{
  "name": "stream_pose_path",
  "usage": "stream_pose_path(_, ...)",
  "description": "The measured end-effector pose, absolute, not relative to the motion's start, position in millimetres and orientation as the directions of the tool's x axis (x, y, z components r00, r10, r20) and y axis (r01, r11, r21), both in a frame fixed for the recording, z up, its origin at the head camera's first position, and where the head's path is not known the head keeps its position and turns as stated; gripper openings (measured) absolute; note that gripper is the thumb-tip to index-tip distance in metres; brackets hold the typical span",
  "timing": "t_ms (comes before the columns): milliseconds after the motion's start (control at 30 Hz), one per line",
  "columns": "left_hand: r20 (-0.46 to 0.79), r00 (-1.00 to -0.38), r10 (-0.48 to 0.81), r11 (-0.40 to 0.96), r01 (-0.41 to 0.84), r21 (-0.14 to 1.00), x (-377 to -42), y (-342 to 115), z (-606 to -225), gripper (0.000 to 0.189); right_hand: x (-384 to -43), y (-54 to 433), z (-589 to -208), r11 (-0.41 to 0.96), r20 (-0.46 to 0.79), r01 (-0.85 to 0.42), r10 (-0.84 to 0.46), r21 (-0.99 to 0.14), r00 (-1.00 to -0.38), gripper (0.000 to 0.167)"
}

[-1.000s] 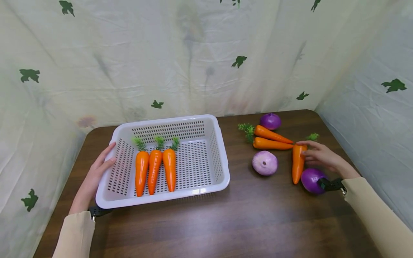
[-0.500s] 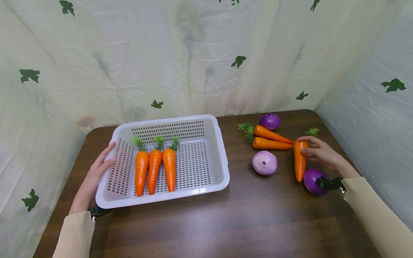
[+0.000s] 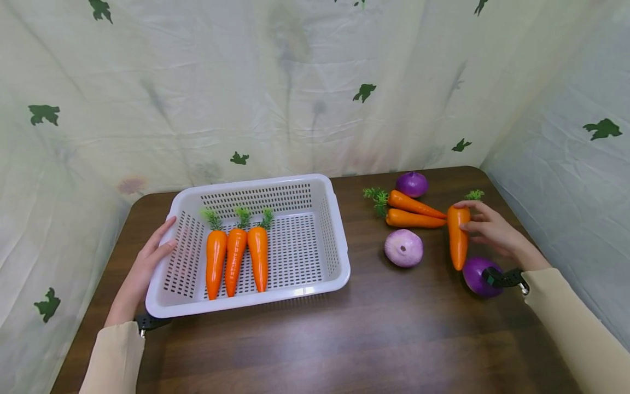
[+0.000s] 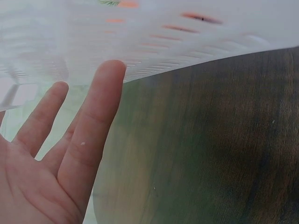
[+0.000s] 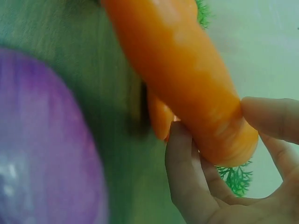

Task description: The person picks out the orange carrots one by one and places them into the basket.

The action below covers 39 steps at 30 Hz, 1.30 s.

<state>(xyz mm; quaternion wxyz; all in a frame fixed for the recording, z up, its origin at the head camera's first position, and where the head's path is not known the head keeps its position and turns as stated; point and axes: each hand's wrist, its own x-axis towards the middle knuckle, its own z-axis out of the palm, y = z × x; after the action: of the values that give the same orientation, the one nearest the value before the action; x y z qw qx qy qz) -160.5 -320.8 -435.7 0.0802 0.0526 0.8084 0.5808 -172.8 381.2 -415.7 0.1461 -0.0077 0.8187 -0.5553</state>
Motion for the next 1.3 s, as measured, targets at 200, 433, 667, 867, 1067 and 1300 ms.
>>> stream_pose_path(200,-0.065,-0.981,0.180,0.311,-0.006,0.951,-160,-321,-436,0.055,-172,375,-409,0.329,-0.198,0.119,-0.219,-0.937,-0.955,0.035)
stream_pose_path(433,-0.063,-0.982,0.178,0.319,-0.002,0.948,-160,-321,-436,0.056,-174,363,-402,0.362,-0.191,0.097,-0.233,-0.927,-0.954,0.037)
stream_pose_path(667,-0.066,-0.982,0.175,0.320,-0.006,0.947,-160,-321,-436,0.055,-175,345,-396,0.325,-0.121,0.030,-0.263,-0.945,-0.957,0.039)
stream_pose_path(867,-0.065,-0.984,0.169,0.321,-0.008,0.947,-161,-322,-439,0.056,-175,327,-388,0.324,-0.080,-0.019,-0.291,-0.946,-0.953,0.042)
stream_pose_path(1067,-0.066,-0.984,0.167,0.315,-0.010,0.949,-162,-323,-440,0.055,-178,308,-381,0.297,-0.084,-0.019,-0.328,-0.955,-0.941,0.043)
stream_pose_path(1300,-0.060,-0.984,0.170,0.318,-0.002,0.948,-163,-323,-440,0.056,-181,288,-375,0.241,-0.081,-0.013,-0.376,-0.971,-0.923,0.042)
